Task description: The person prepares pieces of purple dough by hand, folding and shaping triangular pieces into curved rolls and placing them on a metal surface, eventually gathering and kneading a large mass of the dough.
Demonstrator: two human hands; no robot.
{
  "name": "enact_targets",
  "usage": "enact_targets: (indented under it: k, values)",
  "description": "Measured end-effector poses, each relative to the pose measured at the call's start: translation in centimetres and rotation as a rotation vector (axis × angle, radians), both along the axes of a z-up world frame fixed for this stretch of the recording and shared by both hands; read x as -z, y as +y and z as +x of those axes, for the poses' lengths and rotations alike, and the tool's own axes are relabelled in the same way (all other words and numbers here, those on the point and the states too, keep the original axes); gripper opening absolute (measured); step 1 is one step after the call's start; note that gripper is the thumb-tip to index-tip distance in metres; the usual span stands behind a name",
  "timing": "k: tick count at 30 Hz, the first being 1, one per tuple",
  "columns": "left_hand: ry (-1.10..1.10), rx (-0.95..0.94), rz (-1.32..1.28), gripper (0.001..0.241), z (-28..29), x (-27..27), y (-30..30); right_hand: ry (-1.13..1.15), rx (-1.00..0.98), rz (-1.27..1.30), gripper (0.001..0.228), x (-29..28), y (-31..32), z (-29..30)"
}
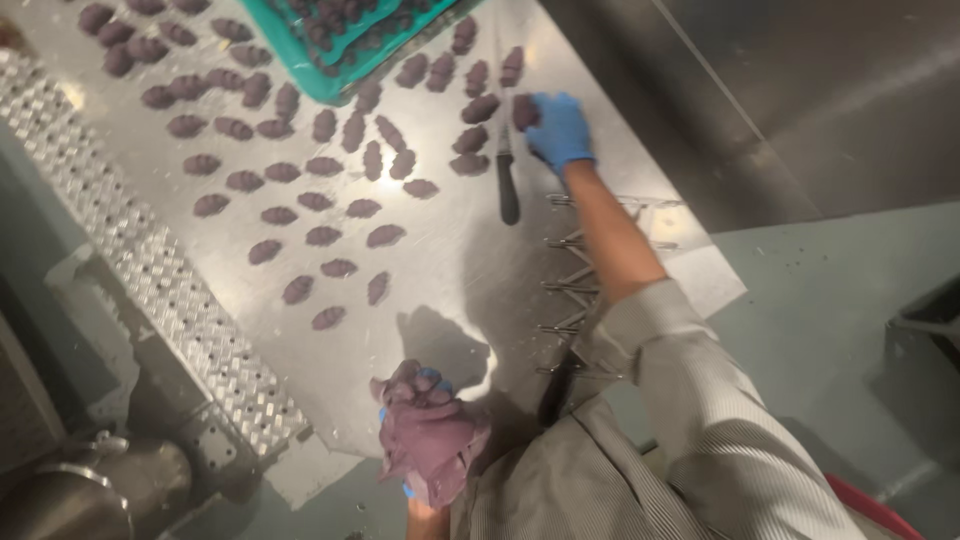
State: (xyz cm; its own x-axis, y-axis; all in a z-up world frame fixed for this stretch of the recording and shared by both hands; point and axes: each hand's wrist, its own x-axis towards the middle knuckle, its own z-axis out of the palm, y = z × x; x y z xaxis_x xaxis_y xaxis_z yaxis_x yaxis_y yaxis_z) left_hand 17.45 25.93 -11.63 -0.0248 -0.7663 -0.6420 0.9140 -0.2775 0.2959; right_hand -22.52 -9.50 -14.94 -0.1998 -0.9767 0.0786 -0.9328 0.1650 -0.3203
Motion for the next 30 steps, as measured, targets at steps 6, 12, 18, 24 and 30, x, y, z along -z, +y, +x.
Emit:
enact_targets:
  k: [6, 12, 18, 24, 30]
  values:
    - [0.216, -0.014, -0.198, 0.028, -1.6, -2.7, -3.4, -1.336, 0.378, -0.197, 0.003, -1.9, 6.6, -0.1]
    - [0.302, 0.138, -0.461, 0.034, -5.5, -7.6, -7.5, -1.520, 0.392, 0.174, 0.027, -10.6, 27.1, 12.0]
    - [-0.625, 0.461, -0.515, 0.046, -7.7, -11.5, -7.3, -1.463, 0.116, -0.036, 0.028, -10.5, 34.8, 20.4]
    - [-1.509, 0.489, -0.981, 0.067, -5.7, -13.6, -5.1, -1.460, -0.016, -0.115, 0.030, -10.6, 37.1, 19.6]
    - [-0.455, 0.306, -0.391, 0.053, -8.4, -8.8, 1.5, -1.135, 0.038, -0.265, 0.029, -10.3, 38.0, 21.3]
